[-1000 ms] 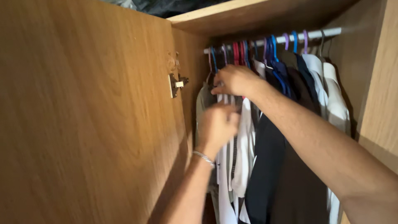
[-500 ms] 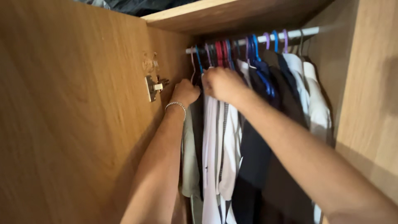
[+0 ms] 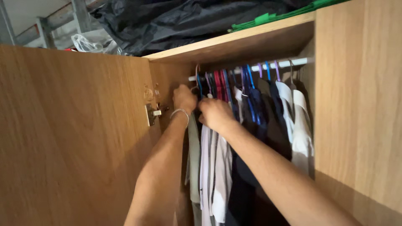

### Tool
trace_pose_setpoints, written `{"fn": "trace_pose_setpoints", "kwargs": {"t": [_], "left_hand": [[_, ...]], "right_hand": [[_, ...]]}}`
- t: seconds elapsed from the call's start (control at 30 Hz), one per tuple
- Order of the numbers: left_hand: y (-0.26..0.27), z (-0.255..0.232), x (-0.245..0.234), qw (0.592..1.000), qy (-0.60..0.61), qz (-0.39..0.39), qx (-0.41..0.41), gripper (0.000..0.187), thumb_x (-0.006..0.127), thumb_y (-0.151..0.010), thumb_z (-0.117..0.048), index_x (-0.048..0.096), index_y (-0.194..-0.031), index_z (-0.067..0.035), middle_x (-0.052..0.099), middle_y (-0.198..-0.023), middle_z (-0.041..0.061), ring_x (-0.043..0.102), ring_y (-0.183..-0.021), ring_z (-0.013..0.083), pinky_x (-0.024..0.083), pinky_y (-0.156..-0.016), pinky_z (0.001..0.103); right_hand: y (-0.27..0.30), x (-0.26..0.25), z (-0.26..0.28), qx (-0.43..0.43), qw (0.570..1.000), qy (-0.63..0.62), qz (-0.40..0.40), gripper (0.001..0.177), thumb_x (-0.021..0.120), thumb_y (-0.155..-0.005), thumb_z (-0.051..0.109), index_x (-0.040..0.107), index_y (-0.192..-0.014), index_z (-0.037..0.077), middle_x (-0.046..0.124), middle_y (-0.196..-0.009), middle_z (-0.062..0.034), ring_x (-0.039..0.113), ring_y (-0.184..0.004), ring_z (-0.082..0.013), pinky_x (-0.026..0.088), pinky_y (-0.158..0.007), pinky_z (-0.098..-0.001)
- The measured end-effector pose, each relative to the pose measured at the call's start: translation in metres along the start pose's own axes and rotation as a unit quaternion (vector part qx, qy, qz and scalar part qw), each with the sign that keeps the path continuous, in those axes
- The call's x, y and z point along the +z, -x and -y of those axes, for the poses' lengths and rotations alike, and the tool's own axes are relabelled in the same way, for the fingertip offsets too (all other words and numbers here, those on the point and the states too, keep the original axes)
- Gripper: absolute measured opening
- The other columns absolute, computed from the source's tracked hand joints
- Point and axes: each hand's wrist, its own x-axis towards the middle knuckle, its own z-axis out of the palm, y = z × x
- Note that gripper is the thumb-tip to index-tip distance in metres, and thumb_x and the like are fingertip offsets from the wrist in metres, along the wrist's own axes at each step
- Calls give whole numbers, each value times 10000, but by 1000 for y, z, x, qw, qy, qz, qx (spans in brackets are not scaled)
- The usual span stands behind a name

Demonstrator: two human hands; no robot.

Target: The person repeatedly picks up clothes on hangers from a pile on a bed and hangs them inside a wooden wardrobe. They handle various garments including shirts, pants, and shorts, placing them on a rod among other hanging clothes.

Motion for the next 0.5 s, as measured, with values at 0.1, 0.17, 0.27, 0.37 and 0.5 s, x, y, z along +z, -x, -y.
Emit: {"fn": "trace_pose_setpoints", "kwargs": {"t": [0.1, 0.17, 0.27, 0.37, 0.5], "left_hand": [[1, -6, -4, 1000, 2, -17, -11, 287, 800, -796, -147, 735, -1014, 27, 681, -1130, 298, 651, -1112, 455, 536, -948, 483], [4, -1, -2, 1000, -8, -10, 12, 281, 793, -789, -132, 734, -1005, 38, 677, -1109, 313, 651, -1101, 454, 540, -935, 480], [9, 18, -13, 998, -26, 12, 47, 254, 761, -789, -104, 737, -982, 59, 688, -1065, 326, 667, -1082, 444, 553, -932, 459], [38, 37, -26, 999, -6, 24, 43, 235, 696, -792, -54, 738, -989, 68, 695, -1044, 327, 691, -1055, 437, 567, -910, 450], [103, 44, -54, 997, 31, 3, 66, 266, 642, -744, 2, 730, -991, 50, 713, -1004, 310, 709, -1004, 430, 571, -889, 436]], "right_hand": [[2, -4, 2, 11, 1000, 18, -3, 164, 752, -687, 168, 707, -810, 70, 712, -912, -142, 707, -876, -368, 577, -765, -501], [4, -2, -2, -5, 1000, 0, -27, 178, 755, -654, 168, 708, -792, 66, 713, -886, -146, 708, -853, -376, 578, -739, -509], [-2, 4, -7, 19, 1000, -11, -5, 181, 741, -671, 169, 708, -812, 62, 716, -905, -143, 709, -845, -379, 576, -737, -517], [1, 7, -11, 1, 999, -24, -26, 164, 721, -687, 149, 727, -839, 88, 712, -914, -159, 710, -820, -389, 570, -692, -534], [-2, 4, -10, 14, 1000, 1, -17, 151, 715, -732, 184, 722, -852, 92, 721, -909, -148, 720, -804, -386, 583, -693, -528]]}}
